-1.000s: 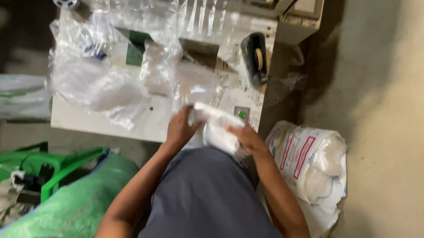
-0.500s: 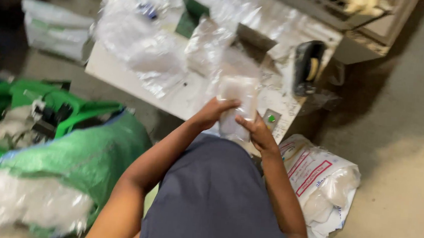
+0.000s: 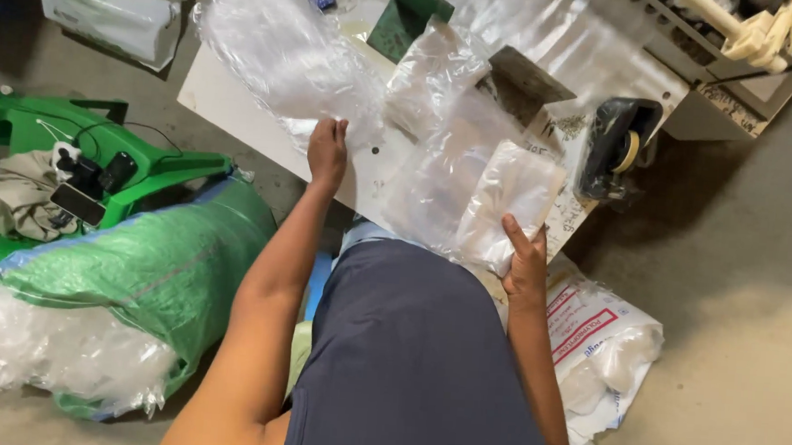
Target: Folding and stacking plastic bags as they are produced by a packaging machine
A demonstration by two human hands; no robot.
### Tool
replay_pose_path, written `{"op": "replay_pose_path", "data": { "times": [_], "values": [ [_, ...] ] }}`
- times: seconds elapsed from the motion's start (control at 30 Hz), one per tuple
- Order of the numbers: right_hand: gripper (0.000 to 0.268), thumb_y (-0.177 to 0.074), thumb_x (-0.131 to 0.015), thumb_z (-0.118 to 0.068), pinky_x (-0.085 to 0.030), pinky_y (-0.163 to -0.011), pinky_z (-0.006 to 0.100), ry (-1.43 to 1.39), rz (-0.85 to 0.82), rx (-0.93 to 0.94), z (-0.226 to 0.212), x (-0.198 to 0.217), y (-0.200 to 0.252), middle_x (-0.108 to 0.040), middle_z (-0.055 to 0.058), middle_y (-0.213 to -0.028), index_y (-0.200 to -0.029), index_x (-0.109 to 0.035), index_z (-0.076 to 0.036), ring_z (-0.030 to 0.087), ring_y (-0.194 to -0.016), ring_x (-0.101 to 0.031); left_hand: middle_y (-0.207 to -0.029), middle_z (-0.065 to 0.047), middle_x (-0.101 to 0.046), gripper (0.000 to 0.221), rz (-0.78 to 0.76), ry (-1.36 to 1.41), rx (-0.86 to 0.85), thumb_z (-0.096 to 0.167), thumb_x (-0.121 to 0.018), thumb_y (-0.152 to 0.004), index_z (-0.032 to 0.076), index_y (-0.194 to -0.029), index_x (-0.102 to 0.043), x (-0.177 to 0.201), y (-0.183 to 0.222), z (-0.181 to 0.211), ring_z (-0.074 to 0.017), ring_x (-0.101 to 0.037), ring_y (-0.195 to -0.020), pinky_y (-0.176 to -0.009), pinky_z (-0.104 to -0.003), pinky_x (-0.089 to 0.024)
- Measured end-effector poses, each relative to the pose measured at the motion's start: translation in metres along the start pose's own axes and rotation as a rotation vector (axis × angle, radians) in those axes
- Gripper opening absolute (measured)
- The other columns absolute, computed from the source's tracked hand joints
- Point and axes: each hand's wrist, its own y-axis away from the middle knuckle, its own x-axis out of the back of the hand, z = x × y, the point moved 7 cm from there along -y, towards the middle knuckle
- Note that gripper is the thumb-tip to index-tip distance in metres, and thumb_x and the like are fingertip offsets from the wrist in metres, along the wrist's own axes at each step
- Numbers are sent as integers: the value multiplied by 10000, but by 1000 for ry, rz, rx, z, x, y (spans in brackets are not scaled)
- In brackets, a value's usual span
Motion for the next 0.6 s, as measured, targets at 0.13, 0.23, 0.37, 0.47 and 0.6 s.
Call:
{"op": "replay_pose_path", "data": {
  "times": [0.13, 0.23, 0.37, 0.47, 0.6],
  "values": [
    [578, -864, -861, -119, -588, -917, 452, 6, 51, 46, -4, -8, 7, -694, 96, -1149, -1369, -581, -91, 205, -1070, -692, -803, -161, -503, 520, 42, 80, -51, 521, -428, -1128, 78, -862, -487, 18, 8, 30, -398, -587, -799, -758, -473, -487],
    [589, -861, -872, -148, -586, -935, 455, 71, -5, 82, -16, -30, 13, -682, 95, -1160, -1367, -578, -87, 198, -1083, -675, -950, -207, -612, 694, 119, -226, -378, 586, -858, -781, 26, -1095, -595, 27, 14, 55, -415, -668, -860, -821, -456, -558],
    [548, -898, -843, -142, -561, -931, 440, 203, -58, 186, -34, -47, 22, -645, 86, -1163, -1373, -576, -79, 154, -1103, -607, -804, -55, -715, 158, -14, 79, -169, 306, -660, -999, 148, -1007, -659, 21, 4, 57, -257, -717, -669, -621, -389, -558],
    [498, -929, -807, -136, -544, -939, 445, 268, -113, 213, -49, -67, 44, -642, 96, -1161, -1369, -582, -78, 168, -1093, -606, -819, -87, -762, 215, -71, 538, 119, 287, -663, -990, 76, -1027, -655, 31, 11, 80, -182, -742, -617, -528, -298, -571],
    [479, -934, -794, -141, -512, -948, 462, 305, -230, 291, -43, -75, 34, -640, 101, -1185, -1364, -595, -72, 157, -1121, -559, -865, -152, -708, 312, -156, 952, 343, 181, -749, -897, -38, -1086, -634, 27, 28, 120, -219, -733, -678, -519, -289, -607]
  ]
}}
